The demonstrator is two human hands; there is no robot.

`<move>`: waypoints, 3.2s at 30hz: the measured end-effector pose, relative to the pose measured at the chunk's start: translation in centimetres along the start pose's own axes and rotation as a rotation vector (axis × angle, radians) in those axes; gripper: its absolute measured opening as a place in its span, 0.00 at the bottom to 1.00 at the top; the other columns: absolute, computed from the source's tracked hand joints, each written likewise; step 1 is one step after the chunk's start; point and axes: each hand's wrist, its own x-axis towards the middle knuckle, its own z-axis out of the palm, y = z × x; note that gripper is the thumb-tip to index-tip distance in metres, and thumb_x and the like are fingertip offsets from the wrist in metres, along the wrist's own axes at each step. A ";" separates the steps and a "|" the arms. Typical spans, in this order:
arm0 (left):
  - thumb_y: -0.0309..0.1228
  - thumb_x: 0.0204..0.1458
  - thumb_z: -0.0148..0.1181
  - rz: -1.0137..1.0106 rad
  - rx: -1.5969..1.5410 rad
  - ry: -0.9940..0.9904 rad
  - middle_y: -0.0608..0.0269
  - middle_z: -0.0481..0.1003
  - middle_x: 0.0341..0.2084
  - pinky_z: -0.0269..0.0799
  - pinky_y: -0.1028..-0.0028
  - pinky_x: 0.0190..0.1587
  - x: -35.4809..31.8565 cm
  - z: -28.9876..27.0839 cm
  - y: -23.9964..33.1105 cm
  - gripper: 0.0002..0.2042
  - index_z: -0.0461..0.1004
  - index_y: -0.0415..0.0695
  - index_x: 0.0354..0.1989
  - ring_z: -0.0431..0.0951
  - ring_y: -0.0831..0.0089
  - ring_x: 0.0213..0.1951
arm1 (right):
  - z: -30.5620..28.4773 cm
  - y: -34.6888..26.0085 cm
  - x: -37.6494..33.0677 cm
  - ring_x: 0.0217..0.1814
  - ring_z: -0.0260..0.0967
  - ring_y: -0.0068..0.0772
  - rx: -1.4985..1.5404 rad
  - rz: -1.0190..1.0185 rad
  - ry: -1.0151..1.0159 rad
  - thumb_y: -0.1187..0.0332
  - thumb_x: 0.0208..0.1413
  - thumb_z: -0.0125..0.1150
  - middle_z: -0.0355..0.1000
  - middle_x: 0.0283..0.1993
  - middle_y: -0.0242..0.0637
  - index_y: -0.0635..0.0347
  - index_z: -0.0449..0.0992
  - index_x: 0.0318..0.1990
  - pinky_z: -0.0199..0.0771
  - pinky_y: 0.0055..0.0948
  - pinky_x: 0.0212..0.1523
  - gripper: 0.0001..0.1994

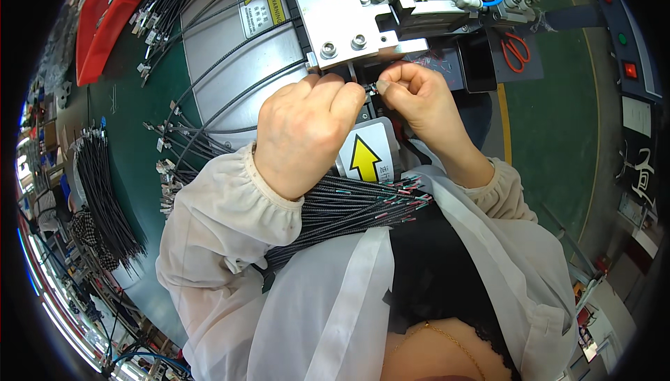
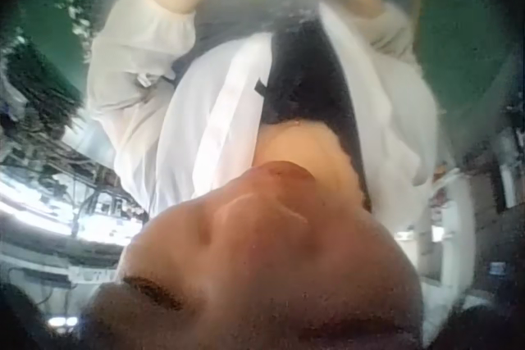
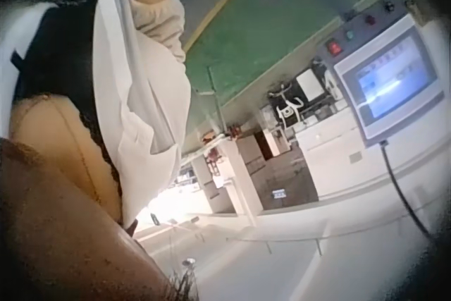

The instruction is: The person presses a touchscreen control panel on a machine, then repeatedly positions the ends of cables into the machine's processing slot by hand.

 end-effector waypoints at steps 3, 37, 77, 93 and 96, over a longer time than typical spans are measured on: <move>0.26 0.40 0.59 0.013 -0.024 0.001 0.66 0.69 0.23 0.68 0.74 0.26 -0.4 -0.5 -0.6 0.07 0.71 0.45 0.29 0.73 0.71 0.26 | 0.0 0.0 0.0 0.23 0.60 0.07 0.009 0.035 0.000 0.73 0.55 0.58 0.70 0.25 0.24 0.66 0.75 0.33 0.58 0.11 0.22 0.05; 0.23 0.55 0.57 -0.529 -0.698 -0.415 0.63 0.74 0.25 0.67 0.79 0.32 -1.5 -7.3 -1.3 0.05 0.75 0.34 0.37 0.73 0.79 0.29 | 1.1 -1.7 -2.6 0.22 0.55 0.10 -0.344 -0.565 -0.133 0.76 0.47 0.65 0.70 0.27 0.26 0.62 0.78 0.40 0.55 0.14 0.23 0.11; 0.22 0.46 0.65 -0.206 -0.409 0.027 0.60 0.73 0.20 0.65 0.74 0.23 -0.2 -1.0 1.2 0.05 0.74 0.38 0.27 0.73 0.68 0.20 | 1.1 -1.4 -2.4 0.23 0.54 0.05 0.037 -0.190 0.003 0.76 0.55 0.58 0.68 0.25 0.21 0.64 0.75 0.32 0.54 0.12 0.23 0.02; 0.23 0.42 0.66 -0.107 -0.159 -0.004 0.62 0.75 0.22 0.69 0.70 0.28 0.5 -0.2 0.4 0.06 0.74 0.44 0.28 0.75 0.65 0.25 | -0.1 -0.4 -1.0 0.24 0.59 0.16 -0.456 -0.446 0.124 0.76 0.49 0.62 0.71 0.25 0.28 0.63 0.76 0.31 0.61 0.19 0.24 0.02; 0.24 0.43 0.65 -0.106 -0.147 0.003 0.63 0.74 0.22 0.69 0.70 0.28 0.3 0.0 0.4 0.06 0.74 0.44 0.28 0.75 0.65 0.25 | 0.0 0.0 -0.9 0.24 0.59 0.13 -0.396 -0.417 0.120 0.76 0.51 0.62 0.70 0.25 0.27 0.63 0.76 0.32 0.60 0.17 0.24 0.02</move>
